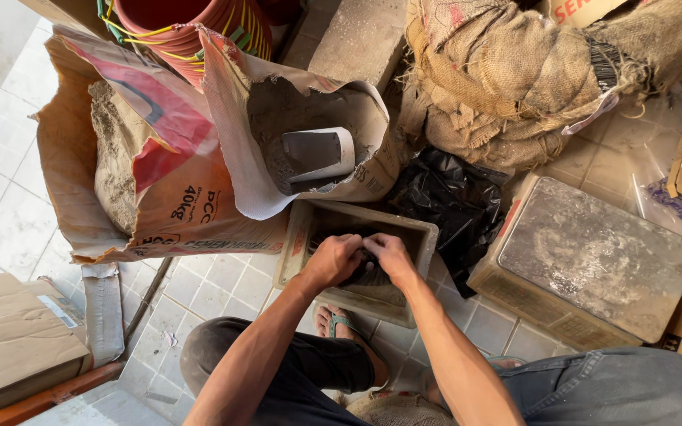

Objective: The person scoops grey powder from a large bag into a smaller black plastic bag using a white scoop, then ties the small bag closed.

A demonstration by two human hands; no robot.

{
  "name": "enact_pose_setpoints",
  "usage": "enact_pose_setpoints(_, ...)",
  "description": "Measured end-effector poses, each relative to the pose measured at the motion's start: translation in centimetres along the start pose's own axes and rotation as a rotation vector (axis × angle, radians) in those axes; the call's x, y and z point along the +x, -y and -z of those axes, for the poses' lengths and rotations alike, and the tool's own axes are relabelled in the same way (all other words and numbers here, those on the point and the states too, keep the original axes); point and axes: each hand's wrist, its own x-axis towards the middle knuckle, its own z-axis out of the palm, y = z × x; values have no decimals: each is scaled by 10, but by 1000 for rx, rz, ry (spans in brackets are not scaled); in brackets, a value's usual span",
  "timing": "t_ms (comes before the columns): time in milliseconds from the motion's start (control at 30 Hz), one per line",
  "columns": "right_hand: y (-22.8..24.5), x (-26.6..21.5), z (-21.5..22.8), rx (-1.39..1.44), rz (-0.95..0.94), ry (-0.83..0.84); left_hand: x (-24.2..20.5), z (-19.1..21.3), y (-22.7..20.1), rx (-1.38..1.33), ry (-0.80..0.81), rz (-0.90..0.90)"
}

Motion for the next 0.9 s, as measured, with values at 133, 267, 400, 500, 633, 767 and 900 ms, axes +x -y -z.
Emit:
enact_pose_setpoints(133, 20, -39, 4, -163, 305, -75, 9, 3, 28, -310, 46, 262)
enact_pose_setpoints(267, 26, -68, -10, -383, 657, -76, 9, -14, 51, -962, 85, 769)
enact_pose_setpoints(400, 21, -66, -18, -450, 774, -164, 6, -25, 52, -1225, -72, 976)
enact_pose_setpoints(500, 17, -60, -17, -406, 785, -180, 9, -21, 55, -1266, -57, 992)
enact_pose_setpoints(633, 24, -53, -5, -367, 786, -134, 23, -8, 41, -1214, -45, 996)
enact_pose_setpoints(767, 15, -52, 2, -417, 699, 1, 27, -16, 44, -1092, -117, 1048)
enact_pose_setpoints(900, 15, -79, 16, -546, 635, 89, 26, -43, 113, -876, -236, 1141)
